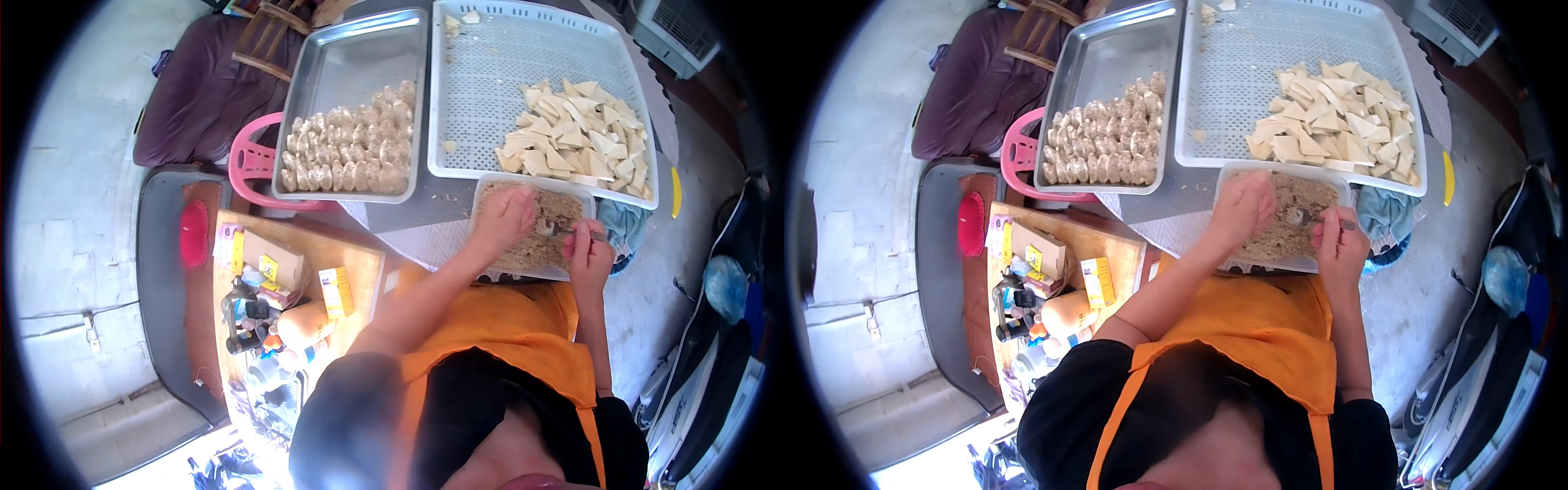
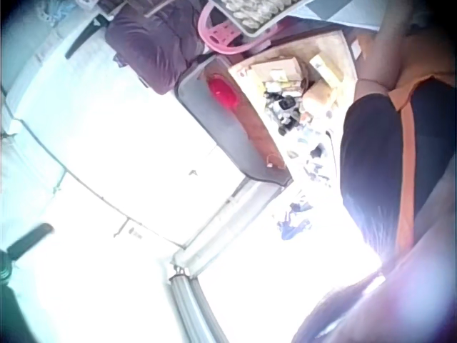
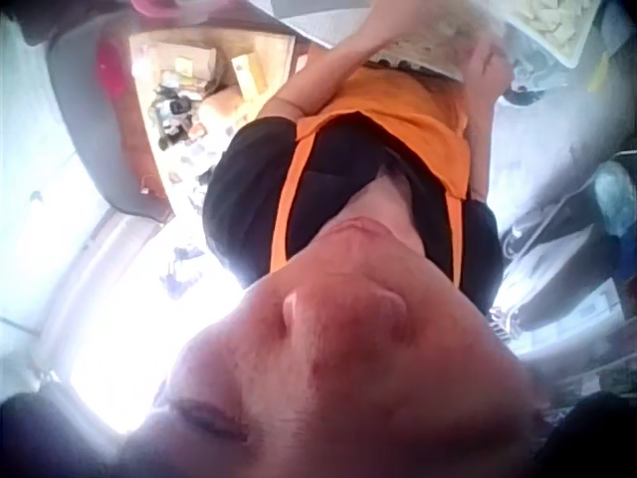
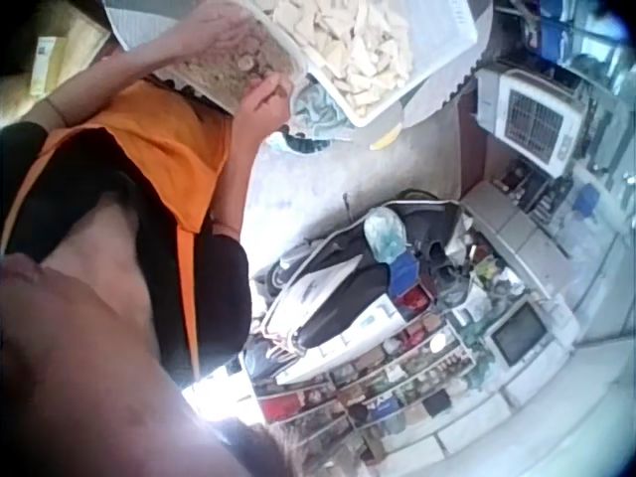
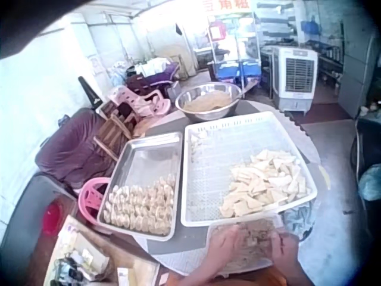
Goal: The person fills pieces of dough with a prepared mixture using a spoon and arranges them in a metal tray.
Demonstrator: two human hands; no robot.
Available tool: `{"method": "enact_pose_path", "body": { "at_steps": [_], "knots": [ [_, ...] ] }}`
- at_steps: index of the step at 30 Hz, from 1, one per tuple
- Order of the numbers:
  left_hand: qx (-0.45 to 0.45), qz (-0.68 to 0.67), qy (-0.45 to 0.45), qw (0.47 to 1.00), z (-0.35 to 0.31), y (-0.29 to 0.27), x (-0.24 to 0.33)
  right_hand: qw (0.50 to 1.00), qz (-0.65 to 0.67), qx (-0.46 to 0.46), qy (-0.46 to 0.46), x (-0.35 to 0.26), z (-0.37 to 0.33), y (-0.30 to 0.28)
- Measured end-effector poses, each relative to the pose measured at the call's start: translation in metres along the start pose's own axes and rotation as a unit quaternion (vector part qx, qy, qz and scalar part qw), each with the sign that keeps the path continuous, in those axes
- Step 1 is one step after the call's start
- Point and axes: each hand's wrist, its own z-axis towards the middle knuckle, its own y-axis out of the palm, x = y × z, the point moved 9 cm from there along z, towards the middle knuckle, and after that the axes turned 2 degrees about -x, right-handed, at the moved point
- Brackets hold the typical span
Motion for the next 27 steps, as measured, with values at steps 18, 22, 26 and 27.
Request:
{"method": "enact_pose_path", "body": {
  "at_steps": [18,22,26,27],
  "knots": [
    [0.082,-0.105,-0.02,0.991,-0.003,-0.001,0.008,0.993,-0.105,-0.013,-0.051,-0.013,0.003,0.008],
    [-0.048,-0.115,-0.066,0.99,-0.004,0.004,-0.006,0.999,-0.036,-0.011,0.003,-0.007,0.002,0.003],
    [-0.014,-0.149,-0.095,0.984,-0.004,0.008,-0.005,0.994,0.085,0.008,0.061,0.009,0.0,-0.002],
    [0.012,-0.178,-0.106,0.978,-0.006,0.007,-0.004,0.99,0.119,0.021,0.07,0.012,-0.001,-0.005]
  ]
}}
